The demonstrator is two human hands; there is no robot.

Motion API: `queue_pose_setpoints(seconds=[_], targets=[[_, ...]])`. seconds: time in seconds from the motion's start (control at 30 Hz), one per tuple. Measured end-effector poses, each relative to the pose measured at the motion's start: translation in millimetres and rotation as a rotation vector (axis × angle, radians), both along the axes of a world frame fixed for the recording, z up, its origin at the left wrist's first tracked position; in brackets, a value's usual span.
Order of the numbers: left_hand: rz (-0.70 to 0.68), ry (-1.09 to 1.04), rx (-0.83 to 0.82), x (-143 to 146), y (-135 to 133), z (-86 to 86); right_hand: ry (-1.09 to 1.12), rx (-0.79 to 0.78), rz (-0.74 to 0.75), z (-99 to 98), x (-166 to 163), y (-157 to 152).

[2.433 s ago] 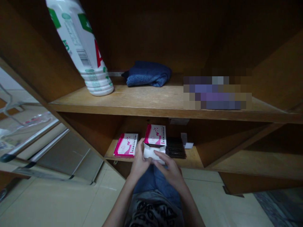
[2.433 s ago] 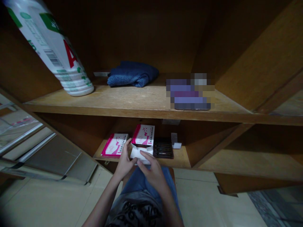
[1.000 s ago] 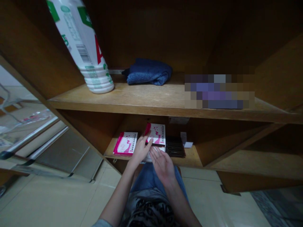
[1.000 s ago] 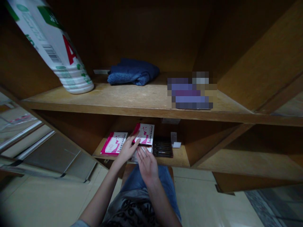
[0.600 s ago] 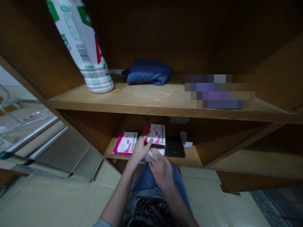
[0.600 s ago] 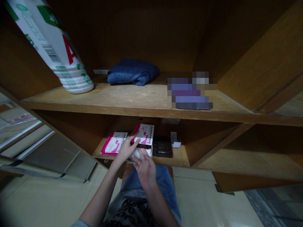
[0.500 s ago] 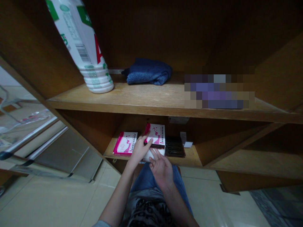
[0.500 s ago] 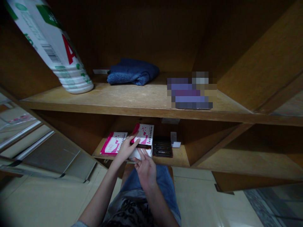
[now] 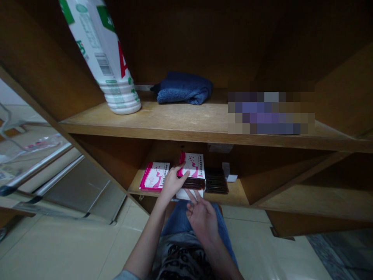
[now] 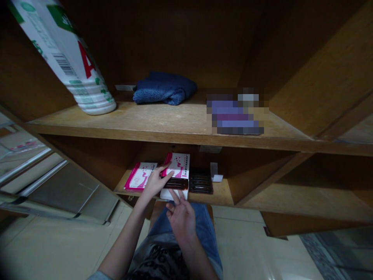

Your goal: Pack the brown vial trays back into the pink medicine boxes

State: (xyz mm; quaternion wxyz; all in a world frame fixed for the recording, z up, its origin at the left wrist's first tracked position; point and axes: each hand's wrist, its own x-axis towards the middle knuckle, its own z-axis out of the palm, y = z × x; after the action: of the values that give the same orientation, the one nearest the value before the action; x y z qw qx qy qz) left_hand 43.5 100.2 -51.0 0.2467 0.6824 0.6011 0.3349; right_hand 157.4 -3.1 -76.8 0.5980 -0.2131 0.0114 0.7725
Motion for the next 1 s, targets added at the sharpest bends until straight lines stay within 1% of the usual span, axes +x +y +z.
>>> queue_pose_setpoints(seconds=[0.17, 0.33, 0.43, 0.6, 0.77, 0.87, 1.0], targets=[[-0.007, -0.052, -0.001, -0.7, -0.8, 4.3, -0.082, -0.008, 0.014, -8.6, -0.9, 1.3], [-0.020, -0.086, -0.010, -2.8, 0.2, 5.6, -0.147, 0.005, 0.005, -9.1, -1.7, 2.1], [-0.032, -0.095, -0.006, -3.4, 0.4, 5.2, -0.262, -0.023, 0.024, -7.4, -1.1, -0.3], [-0.042, -0.079, 0.005, -2.7, -0.5, 5.2, -0.470, -0.038, -0.034, -6.6, 1.5, 0.3], [-0.045, -0.068, -0.008, -2.5, -0.1, 6.0, -0.640, 0.000, -0.042, -10.8, 9.5, 4.7], [-0.054, -0.063, -0.003, -2.4, 0.1, 6.4, -0.656, 0.029, -0.051, -13.7, 14.8, 0.3], [-0.046, -0.039, -0.008, -1.9, -1.1, 8.3, -0.617, 0.035, -0.074, -15.5, 19.0, -9.3]])
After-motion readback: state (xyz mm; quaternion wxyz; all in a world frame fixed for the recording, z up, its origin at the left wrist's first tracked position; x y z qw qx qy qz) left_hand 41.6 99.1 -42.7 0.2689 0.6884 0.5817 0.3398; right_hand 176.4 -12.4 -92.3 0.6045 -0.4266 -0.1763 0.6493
